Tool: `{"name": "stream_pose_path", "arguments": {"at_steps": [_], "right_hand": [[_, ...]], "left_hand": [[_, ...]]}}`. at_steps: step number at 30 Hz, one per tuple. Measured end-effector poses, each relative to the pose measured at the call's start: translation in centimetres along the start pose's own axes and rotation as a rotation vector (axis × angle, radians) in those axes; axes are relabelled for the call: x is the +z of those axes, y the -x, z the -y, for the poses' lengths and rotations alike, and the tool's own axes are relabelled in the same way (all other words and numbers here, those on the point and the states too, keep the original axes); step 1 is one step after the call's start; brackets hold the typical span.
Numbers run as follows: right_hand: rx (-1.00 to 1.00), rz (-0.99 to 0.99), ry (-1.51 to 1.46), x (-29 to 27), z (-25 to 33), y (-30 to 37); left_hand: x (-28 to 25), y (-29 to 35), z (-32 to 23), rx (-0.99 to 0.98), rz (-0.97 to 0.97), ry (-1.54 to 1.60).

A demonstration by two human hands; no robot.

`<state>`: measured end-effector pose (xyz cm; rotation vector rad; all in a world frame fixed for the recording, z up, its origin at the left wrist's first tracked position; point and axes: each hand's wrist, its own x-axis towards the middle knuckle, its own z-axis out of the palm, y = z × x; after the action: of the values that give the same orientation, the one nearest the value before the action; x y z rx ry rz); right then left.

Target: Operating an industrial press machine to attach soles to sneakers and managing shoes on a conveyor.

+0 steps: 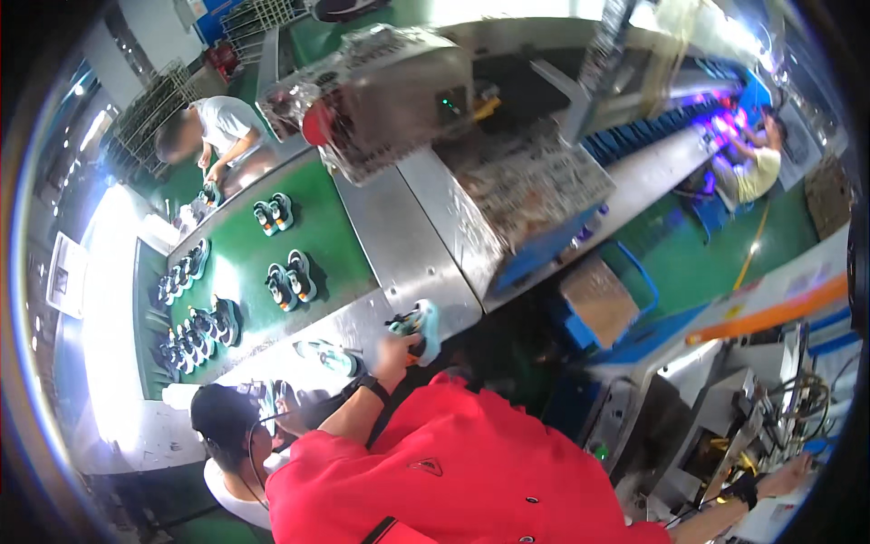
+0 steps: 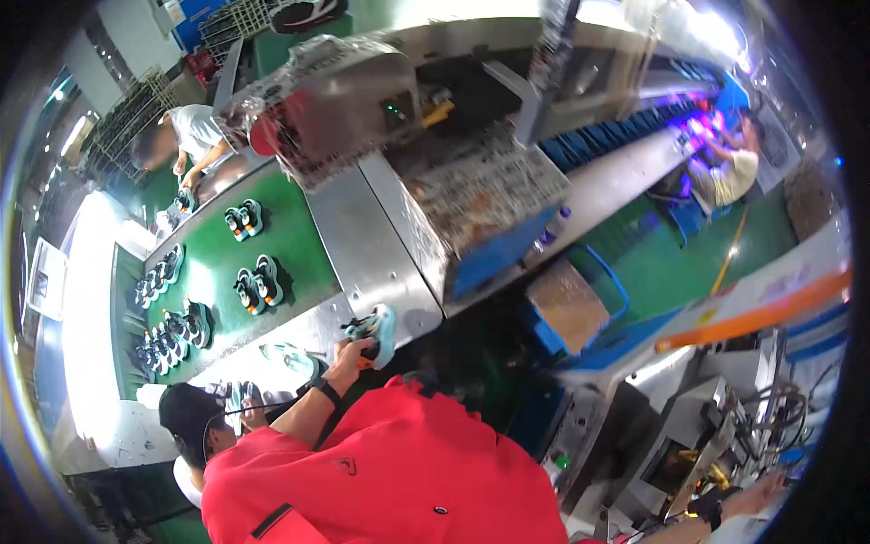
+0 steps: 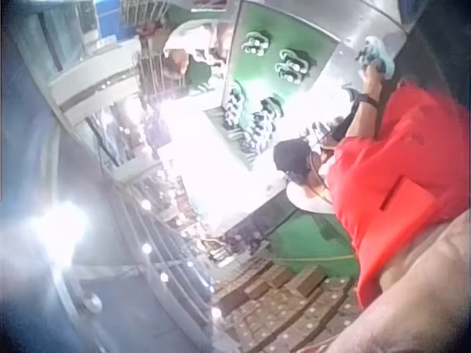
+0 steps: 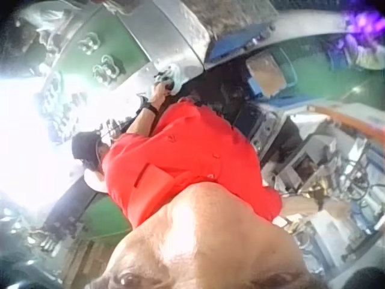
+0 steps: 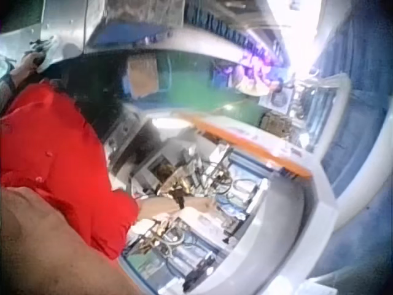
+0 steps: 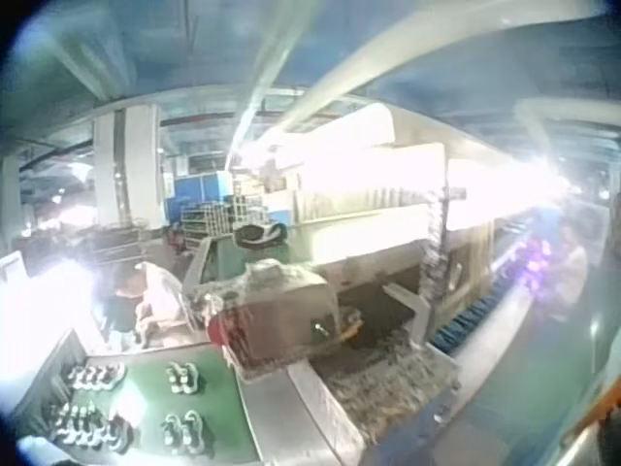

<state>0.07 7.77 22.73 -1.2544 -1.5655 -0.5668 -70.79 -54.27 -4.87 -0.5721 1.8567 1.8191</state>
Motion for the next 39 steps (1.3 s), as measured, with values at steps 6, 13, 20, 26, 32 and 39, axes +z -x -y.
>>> {"name": "stream_pose_path", "arguments": {"at_steps": [6, 13, 20, 26, 32, 39], "right_hand": [[-0.41, 0.478, -0.603, 5.3, 55.1, -7.8], [-1.353, 0.343, -0.785, 10.4, 101.1, -4.8], [-1.604, 0.375, -0.849, 10.6, 125.9, 5.5], [-1.371, 0.735, -0.475, 12.4, 132.6, 8.8], [-1.17, 0.522, -0.891, 23.9, 125.6, 4.6], [-0.694, 0.865, -1.267, 19.3, 121.5, 1.2]], "left_hand": [[-4.5, -21.1, -2.1, 0.124, -0.11, 0.15], [-11.5, -37.6, -12.3, 0.208, -0.365, 0.082], [-15.2, -52.7, -19.8, 0.472, -0.619, -0.3], [-14.6, -54.1, -14.0, 0.749, -0.59, -0.504], [-6.2, -38.8, -8.8, 0.535, -0.361, -0.062], [4.5, -18.4, -7.2, 0.077, 0.439, 0.227]]}}
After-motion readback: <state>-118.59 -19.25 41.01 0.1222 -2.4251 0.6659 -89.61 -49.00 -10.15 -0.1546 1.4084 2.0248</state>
